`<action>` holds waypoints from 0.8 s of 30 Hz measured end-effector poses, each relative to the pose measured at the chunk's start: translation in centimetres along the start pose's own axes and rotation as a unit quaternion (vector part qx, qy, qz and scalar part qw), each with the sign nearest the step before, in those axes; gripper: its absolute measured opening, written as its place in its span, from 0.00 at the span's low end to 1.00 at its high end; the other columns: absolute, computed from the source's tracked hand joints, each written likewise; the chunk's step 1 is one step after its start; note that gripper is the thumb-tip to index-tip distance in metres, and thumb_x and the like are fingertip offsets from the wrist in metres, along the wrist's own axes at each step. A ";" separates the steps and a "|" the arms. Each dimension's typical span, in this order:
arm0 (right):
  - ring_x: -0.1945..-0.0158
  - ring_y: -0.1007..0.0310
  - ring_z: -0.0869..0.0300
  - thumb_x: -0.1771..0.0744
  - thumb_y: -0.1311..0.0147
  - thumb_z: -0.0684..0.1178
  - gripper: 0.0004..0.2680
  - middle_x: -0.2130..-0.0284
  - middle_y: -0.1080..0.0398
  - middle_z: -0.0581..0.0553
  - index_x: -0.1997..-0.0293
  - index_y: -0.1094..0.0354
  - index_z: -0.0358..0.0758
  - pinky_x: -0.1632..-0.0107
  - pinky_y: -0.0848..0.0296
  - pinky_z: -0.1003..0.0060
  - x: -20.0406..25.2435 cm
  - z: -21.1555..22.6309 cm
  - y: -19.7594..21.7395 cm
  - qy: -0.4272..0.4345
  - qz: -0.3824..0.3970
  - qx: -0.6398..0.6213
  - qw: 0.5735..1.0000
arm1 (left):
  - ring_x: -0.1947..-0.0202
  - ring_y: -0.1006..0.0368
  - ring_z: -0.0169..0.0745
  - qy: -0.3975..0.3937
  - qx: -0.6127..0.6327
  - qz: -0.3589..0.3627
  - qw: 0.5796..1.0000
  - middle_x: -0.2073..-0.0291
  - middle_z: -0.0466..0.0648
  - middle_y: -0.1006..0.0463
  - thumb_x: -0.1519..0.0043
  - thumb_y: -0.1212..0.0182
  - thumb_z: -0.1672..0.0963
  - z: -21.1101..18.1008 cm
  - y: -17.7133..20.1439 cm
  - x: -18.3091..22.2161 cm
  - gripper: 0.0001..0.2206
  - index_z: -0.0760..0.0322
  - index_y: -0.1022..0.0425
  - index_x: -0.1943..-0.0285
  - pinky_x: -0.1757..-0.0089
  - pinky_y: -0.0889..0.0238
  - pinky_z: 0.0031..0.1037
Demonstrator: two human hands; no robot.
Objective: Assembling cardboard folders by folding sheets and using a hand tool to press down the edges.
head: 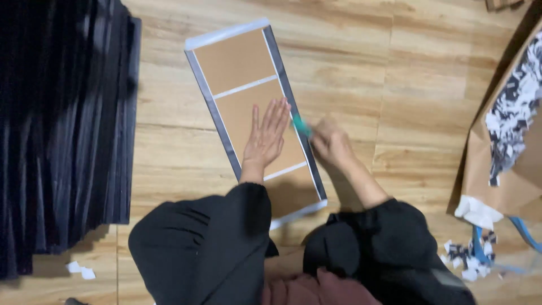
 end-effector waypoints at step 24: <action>0.67 0.36 0.66 0.41 0.43 0.38 0.13 0.67 0.34 0.45 0.53 0.38 0.34 0.69 0.35 0.82 10.6 -3.9 2.4 -0.282 -0.284 -0.213 0.891 | 0.36 0.57 0.43 -0.141 0.014 -0.020 0.990 0.38 0.37 0.46 0.43 0.62 0.51 -4.8 -1.3 2.8 0.22 0.42 0.47 0.37 0.41 0.67 0.51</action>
Point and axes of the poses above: each hand's wrist, its own x-axis away from the middle knuckle, its own y-axis out of the back of the hand, z = x × y, the point moved 4 cm from there along -x, towards the middle knuckle
